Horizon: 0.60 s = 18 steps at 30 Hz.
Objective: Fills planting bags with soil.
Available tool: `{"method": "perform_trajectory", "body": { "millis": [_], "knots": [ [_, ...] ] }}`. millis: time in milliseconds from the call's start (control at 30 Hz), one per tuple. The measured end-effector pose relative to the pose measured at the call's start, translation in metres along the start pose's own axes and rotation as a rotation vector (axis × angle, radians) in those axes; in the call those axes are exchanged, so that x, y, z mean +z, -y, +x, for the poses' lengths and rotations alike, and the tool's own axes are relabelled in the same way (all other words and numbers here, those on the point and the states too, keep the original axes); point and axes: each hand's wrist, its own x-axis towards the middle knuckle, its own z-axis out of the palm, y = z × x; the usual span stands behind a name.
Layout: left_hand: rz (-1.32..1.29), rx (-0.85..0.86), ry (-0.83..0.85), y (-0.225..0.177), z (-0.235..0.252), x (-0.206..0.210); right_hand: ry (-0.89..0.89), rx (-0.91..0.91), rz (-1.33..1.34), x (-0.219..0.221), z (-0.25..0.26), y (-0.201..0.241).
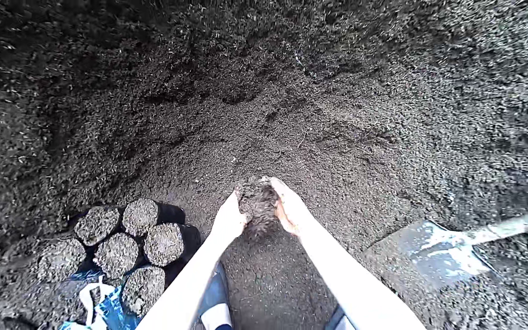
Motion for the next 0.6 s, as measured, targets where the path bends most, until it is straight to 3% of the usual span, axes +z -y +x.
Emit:
{"method": "perform_trajectory", "body": {
  "millis": [133,200,300,433,600],
  "knots": [
    [0.047,0.028,0.028,0.003,0.001,-0.008,-0.045,-0.142,-0.817,-0.016,0.022,-0.002],
    [0.139,0.017,0.053,-0.001,0.004,-0.010,0.017,0.001,-1.108,-0.023,0.035,-0.012],
    [0.264,-0.017,0.095,-0.002,0.020,-0.009,0.183,0.108,-1.255,-0.021,0.039,-0.019],
    [0.127,0.044,0.131,-0.005,0.026,-0.003,0.123,0.043,-1.299,-0.028,0.021,-0.017],
    [-0.066,0.218,0.061,-0.069,-0.017,-0.023,-0.069,-0.124,-1.122,-0.062,-0.032,0.044]
  ]
}}
